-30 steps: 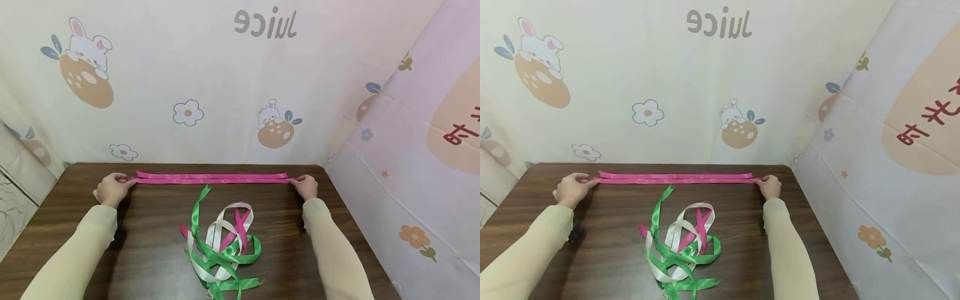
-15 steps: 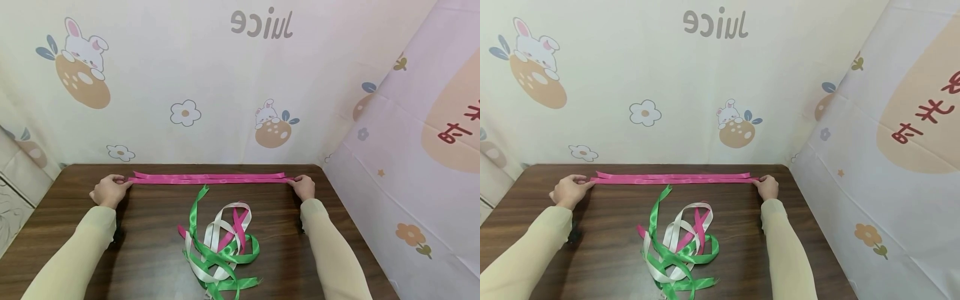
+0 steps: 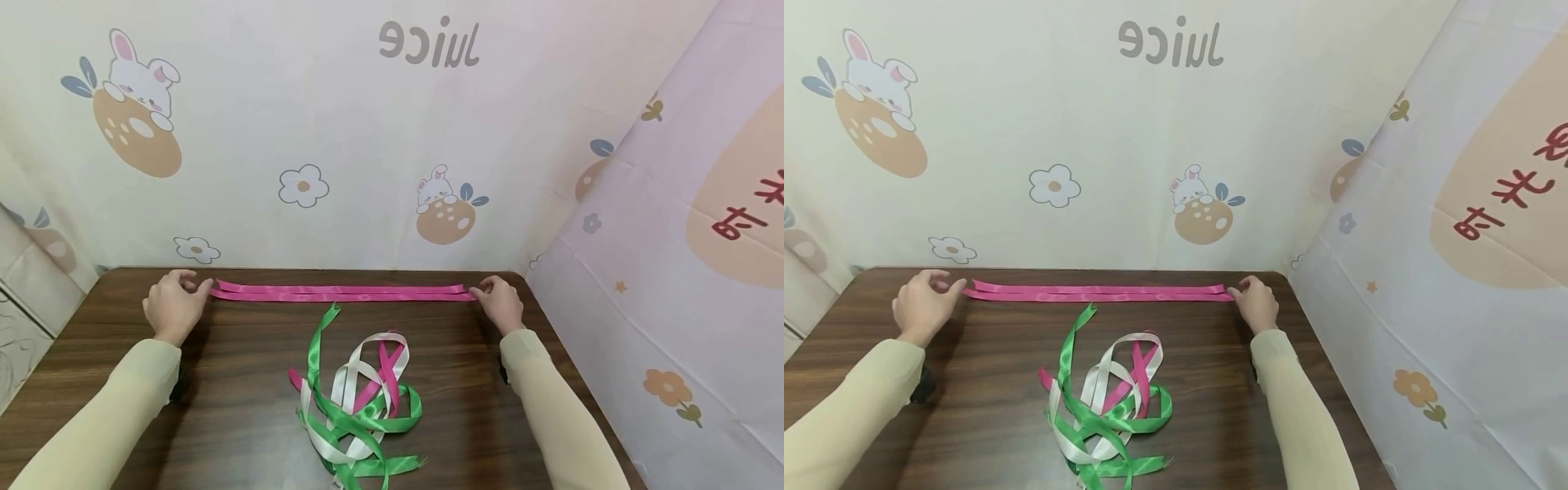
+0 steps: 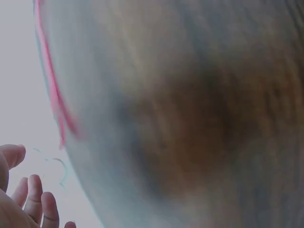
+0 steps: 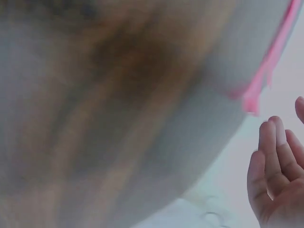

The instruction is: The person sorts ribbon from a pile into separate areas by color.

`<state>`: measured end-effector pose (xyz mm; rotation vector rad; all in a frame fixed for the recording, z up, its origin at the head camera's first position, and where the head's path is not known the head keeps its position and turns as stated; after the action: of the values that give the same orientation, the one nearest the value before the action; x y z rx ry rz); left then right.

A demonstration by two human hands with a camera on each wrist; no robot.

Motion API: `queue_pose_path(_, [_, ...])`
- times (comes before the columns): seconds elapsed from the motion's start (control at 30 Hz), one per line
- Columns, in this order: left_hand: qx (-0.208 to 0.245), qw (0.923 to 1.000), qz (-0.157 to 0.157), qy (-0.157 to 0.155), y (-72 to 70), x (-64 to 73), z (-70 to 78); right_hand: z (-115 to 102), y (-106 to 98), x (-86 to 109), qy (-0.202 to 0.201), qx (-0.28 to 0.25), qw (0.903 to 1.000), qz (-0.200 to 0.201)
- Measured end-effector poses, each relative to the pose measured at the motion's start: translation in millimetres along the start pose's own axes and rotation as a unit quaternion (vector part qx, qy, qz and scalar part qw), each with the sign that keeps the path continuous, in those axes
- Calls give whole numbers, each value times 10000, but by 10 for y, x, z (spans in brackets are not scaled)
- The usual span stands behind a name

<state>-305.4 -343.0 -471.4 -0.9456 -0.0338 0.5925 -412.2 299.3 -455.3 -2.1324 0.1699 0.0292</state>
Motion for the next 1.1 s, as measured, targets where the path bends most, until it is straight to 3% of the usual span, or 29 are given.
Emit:
queue_pose_path(0.1, [119, 9988, 206, 426, -77, 43, 194, -202, -89, 28, -273, 125, 9995, 98])
queue_pose_path(0.23, [202, 9948, 270, 964, -138, 121, 440, -462, -118, 101, -660, 194, 9976, -73])
queue_pose_path(0.53, [234, 9755, -382, 2154, -4, 370, 830, -835, 66, 396, -1508, 115, 9873, -489])
queue_pose_path(0.77, [103, 9569, -1020, 2719, 198, 591, 1114, -1073, 223, 640, -2004, 82, 9774, -670])
queue_pose_path(1.1, [161, 9335, -1067, 3421, 316, 831, 1392, -1263, 355, 875, -2535, 106, 9636, -845])
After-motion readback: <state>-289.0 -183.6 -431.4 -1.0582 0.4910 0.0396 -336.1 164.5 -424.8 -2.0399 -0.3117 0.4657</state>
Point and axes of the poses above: each hand's wrist, its own x-axis away from the middle knuckle, its own y-axis out of the palm, z = x × y, the point moved 7 cm from there along -x, towards the middle knuckle, and after that the axes turned 7 degrees about -x, right-handed, at the moved point
